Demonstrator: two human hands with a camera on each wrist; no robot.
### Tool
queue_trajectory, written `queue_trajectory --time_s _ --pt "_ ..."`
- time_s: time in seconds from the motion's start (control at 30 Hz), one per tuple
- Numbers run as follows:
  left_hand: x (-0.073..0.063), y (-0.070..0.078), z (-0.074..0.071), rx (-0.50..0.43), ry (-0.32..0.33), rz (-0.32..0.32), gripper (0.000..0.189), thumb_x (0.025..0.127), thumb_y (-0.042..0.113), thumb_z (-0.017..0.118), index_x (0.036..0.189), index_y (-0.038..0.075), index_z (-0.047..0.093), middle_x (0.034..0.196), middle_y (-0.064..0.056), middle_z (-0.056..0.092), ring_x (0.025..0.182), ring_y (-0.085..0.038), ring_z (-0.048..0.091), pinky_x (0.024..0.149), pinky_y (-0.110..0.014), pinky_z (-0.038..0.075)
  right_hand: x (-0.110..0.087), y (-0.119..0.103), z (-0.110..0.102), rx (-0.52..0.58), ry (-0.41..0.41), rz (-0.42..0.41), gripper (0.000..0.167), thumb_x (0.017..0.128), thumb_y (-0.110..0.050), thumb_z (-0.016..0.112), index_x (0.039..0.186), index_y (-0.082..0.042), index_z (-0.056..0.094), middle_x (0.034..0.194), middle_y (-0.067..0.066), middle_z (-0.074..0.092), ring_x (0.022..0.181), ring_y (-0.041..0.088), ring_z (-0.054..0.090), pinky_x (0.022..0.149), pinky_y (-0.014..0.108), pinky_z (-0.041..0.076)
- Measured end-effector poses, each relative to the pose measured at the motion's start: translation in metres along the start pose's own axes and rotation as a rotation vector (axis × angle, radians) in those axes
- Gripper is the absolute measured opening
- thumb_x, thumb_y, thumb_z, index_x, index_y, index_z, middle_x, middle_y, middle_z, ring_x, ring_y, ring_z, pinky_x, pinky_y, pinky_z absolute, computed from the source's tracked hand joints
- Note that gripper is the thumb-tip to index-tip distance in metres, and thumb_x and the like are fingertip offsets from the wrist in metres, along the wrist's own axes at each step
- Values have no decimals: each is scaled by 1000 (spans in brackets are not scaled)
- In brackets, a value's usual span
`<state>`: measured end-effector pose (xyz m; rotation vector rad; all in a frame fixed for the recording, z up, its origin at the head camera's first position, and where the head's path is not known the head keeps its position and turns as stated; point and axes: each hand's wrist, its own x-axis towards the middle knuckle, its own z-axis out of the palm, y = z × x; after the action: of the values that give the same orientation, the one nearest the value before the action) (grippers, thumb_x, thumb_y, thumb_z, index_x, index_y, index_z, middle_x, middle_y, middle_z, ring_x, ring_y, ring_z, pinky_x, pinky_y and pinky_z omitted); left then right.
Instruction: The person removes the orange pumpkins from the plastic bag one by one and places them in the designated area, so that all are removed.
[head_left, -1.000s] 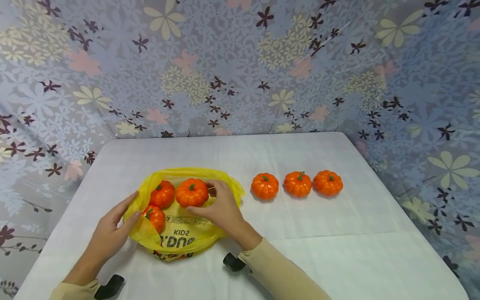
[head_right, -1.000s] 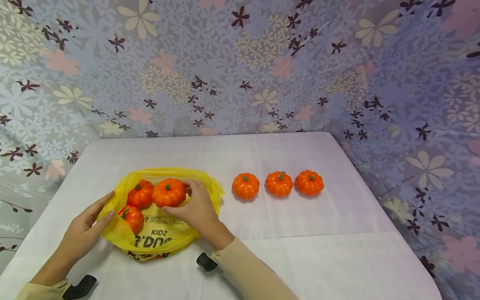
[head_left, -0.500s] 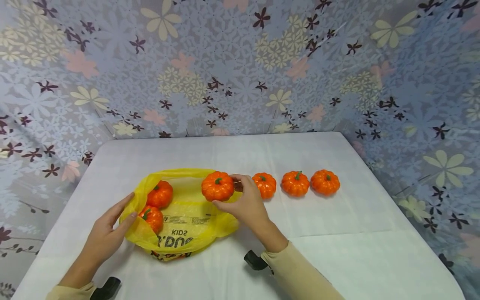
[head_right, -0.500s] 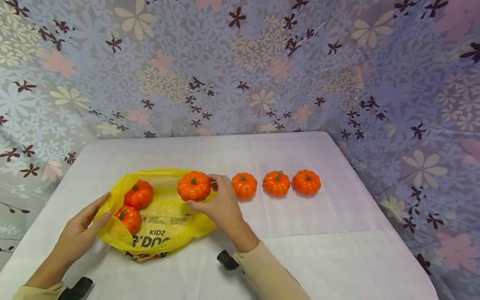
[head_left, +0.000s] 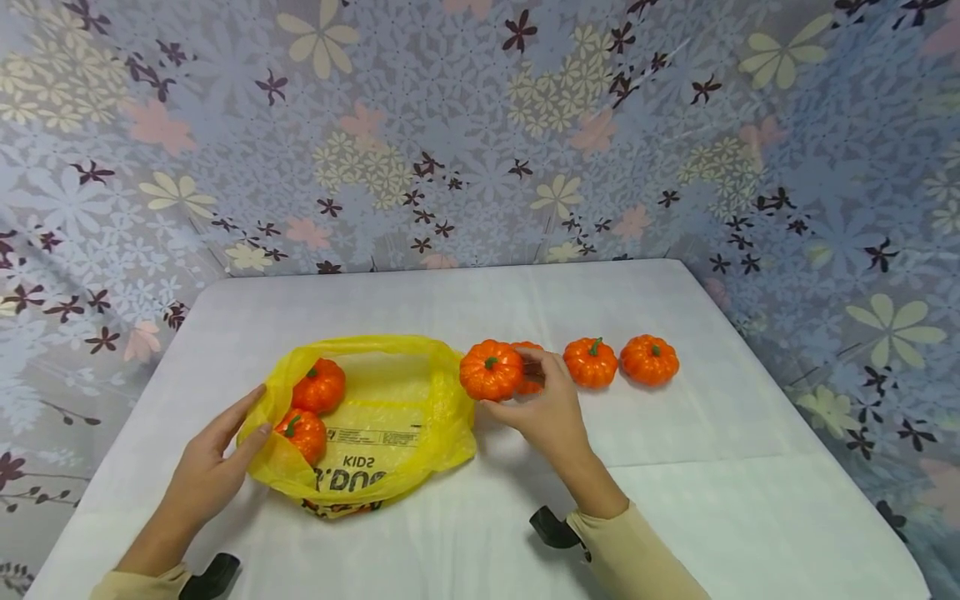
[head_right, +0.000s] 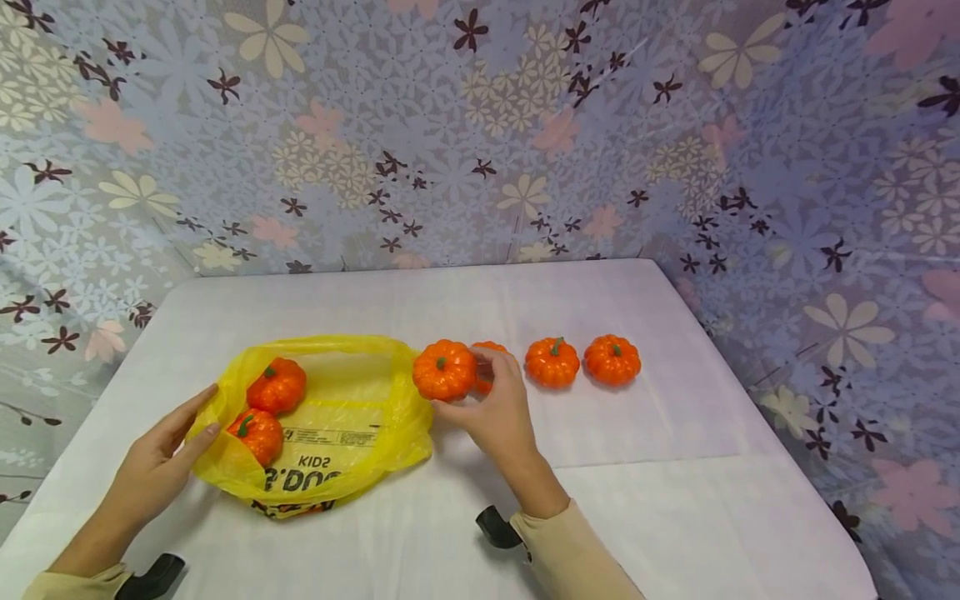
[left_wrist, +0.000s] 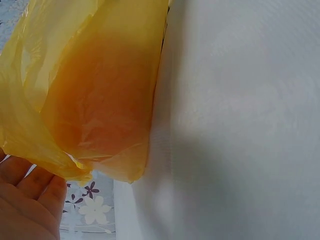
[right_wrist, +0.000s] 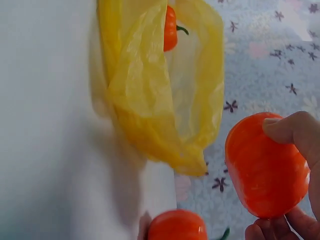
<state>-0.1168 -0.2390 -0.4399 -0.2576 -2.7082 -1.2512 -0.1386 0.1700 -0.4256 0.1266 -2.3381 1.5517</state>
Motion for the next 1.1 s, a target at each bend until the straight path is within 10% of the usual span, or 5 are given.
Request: queue_trajectory --time_s 0.53,0.8,1.1 --pt "0 -6 2 -13 -17 -41 59 106 31 53 157 9 35 158 -20 35 143 -47 30 111 -66 26 -18 26 -66 -104 69 126 79 70 -17 94 134 4 52 124 15 54 113 29 56 102 48 47" --pt "1 -4 1 -12 -6 -5 57 106 29 54 157 12 36 158 -16 37 143 -44 31 118 -52 23 -37 43 -112 -202 134 243 83 75 -25 92 139 5 48 132 19 52 116 31 56 93 13 47" --pt "1 -5 3 -18 -21 -48 59 106 32 52 158 9 34 159 -19 33 143 -48 29 111 -67 25 -51 58 -150 -256 184 396 90 78 -34 89 146 3 43 141 22 48 123 36 53 83 7 47"
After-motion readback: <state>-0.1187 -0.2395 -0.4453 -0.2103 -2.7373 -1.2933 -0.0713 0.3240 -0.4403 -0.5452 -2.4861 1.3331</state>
